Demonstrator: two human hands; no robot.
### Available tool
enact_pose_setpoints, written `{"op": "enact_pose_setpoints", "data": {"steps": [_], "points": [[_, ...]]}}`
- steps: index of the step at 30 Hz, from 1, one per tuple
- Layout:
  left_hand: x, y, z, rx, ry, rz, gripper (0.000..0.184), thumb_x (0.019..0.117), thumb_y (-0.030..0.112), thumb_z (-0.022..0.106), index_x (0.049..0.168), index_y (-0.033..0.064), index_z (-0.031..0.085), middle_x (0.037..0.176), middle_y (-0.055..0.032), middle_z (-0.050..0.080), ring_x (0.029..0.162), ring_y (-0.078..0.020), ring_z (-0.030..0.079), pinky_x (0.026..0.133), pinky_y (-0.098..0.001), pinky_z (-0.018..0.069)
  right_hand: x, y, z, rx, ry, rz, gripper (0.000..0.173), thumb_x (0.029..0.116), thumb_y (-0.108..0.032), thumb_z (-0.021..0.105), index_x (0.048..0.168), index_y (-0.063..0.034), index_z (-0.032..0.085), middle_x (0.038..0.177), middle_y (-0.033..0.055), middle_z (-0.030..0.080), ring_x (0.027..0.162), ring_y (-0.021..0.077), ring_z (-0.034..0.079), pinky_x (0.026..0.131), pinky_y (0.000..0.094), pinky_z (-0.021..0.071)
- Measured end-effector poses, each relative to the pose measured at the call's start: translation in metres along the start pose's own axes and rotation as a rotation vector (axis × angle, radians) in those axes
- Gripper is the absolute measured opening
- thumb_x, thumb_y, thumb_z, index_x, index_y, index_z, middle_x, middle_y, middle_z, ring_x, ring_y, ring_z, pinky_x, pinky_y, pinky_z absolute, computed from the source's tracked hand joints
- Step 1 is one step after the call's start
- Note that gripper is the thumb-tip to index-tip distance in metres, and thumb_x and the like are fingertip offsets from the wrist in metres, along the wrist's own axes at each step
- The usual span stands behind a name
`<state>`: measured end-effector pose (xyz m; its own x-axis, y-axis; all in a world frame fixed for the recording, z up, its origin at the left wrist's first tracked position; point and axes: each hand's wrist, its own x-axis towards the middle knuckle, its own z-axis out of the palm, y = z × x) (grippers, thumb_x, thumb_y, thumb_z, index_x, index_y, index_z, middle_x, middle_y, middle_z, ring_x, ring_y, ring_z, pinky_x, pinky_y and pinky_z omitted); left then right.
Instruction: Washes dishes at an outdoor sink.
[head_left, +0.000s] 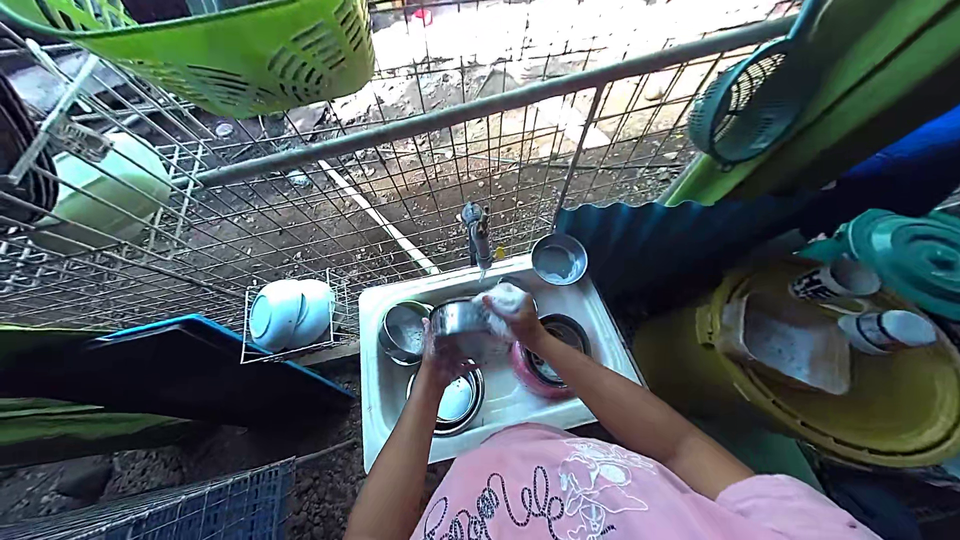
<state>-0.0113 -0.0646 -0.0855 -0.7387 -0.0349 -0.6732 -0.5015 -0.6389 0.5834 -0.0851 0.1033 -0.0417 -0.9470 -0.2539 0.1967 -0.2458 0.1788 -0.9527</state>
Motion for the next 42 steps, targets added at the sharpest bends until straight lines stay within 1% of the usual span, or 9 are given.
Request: {"op": "enact_pose_setpoints", "data": {"steps": [4,6,12,17,23,28,34,38,42], "points": [[0.01,0.016,0.008,0.009,-0.142,-0.164,0.067,0.104,0.058,0.015,0.128,0.0089,0.052,0.105,-0.0172,0.068,0.091,-0.0314,0.068,0.077,-0.0492,0.058,-0.001,0.002,-0.027,-0.447,-0.298,-0.37,0.027,0.0799,-0.021,0.073,0.083,0.0058,0.071,0.081,0.0211,0.073,0.081,0.0346,0.074,0.077,0.0532,0.0581],[0.023,0.014,0.02,0.021,0.007,-0.067,0.034,0.1064,0.03,0.028,0.117,0.0074,0.051,0.094,-0.0134,0.066,0.077,-0.0246,0.066,0.065,-0.0408,0.0561,0.018,-0.014,-0.036,-0.628,-0.655,-0.017,0.034,0.0923,-0.025,0.068,0.105,0.0068,0.071,0.105,0.0266,0.071,0.107,0.0421,0.068,0.097,0.0607,0.0495],[0.047,-0.009,0.044,0.199,0.068,0.388,0.055,0.1138,0.03,0.02,0.163,0.0048,0.015,0.16,-0.0239,0.034,0.139,-0.0296,0.045,0.112,-0.046,0.041,0.041,0.014,0.038,-0.483,-0.527,0.231,0.052,0.1094,-0.03,0.041,0.146,0.0053,0.05,0.153,0.0275,0.047,0.146,0.0422,0.04,0.122,0.059,0.0272],[0.033,0.004,0.016,0.25,0.221,0.508,0.055,0.1136,0.027,0.024,0.161,-0.0001,0.017,0.168,-0.0199,0.017,0.154,-0.0244,0.023,0.125,-0.0415,0.0213,0.025,-0.003,0.018,-0.787,-0.815,0.259,0.039,0.1006,-0.025,0.06,0.123,0.0057,0.067,0.132,0.0294,0.061,0.129,0.0462,0.056,0.107,0.0645,0.0431],[0.009,-0.042,0.04,0.189,0.153,0.393,0.056,0.1138,0.031,0.019,0.163,0.0046,0.014,0.166,-0.0205,0.023,0.15,-0.0269,0.032,0.12,-0.0454,0.031,0.026,0.018,0.043,-0.701,-0.613,0.217,0.039,0.1044,-0.022,0.05,0.125,0.0071,0.064,0.126,0.0292,0.065,0.124,0.0442,0.06,0.105,0.0617,0.0456],[0.006,-0.026,0.007,0.166,0.283,0.484,0.055,0.1134,0.024,0.021,0.161,-0.0038,0.014,0.167,-0.0239,0.015,0.154,-0.0249,0.022,0.125,-0.0378,0.02,-0.004,0.009,0.025,-0.764,-1.006,0.082,0.041,0.1008,-0.015,0.058,0.135,0.0069,0.059,0.143,0.0321,0.054,0.139,0.052,0.043,0.112,0.0737,0.0294],[0.0,-0.043,0.034,0.125,0.237,0.353,0.055,0.1141,0.03,0.019,0.159,-0.0009,0.023,0.16,-0.0234,0.033,0.142,-0.0261,0.042,0.115,-0.0439,0.038,0.006,0.029,0.043,-0.537,-0.469,0.026,0.032,0.094,-0.016,0.065,0.114,0.0081,0.071,0.12,0.0282,0.068,0.118,0.0395,0.065,0.106,0.0503,0.0498],[0.003,-0.026,0.0,0.14,0.283,0.417,0.055,0.1136,0.027,0.021,0.16,-0.0022,0.017,0.165,-0.0237,0.025,0.15,-0.0256,0.032,0.122,-0.0412,0.0287,-0.006,0.018,0.022,-0.642,-0.889,0.011,0.027,0.0919,-0.005,0.068,0.115,0.0097,0.07,0.125,0.0303,0.065,0.123,0.0466,0.059,0.108,0.0619,0.043],[-0.006,-0.035,0.022,0.179,0.255,0.228,0.056,0.1138,0.037,0.022,0.161,0.0071,0.022,0.157,-0.0236,0.038,0.135,-0.0332,0.05,0.104,-0.0521,0.0476,0.025,0.052,0.03,-0.779,-0.684,-0.051,0.033,0.1029,-0.016,0.053,0.118,0.0093,0.067,0.127,0.0289,0.064,0.126,0.0437,0.059,0.107,0.0554,0.0474]]}}
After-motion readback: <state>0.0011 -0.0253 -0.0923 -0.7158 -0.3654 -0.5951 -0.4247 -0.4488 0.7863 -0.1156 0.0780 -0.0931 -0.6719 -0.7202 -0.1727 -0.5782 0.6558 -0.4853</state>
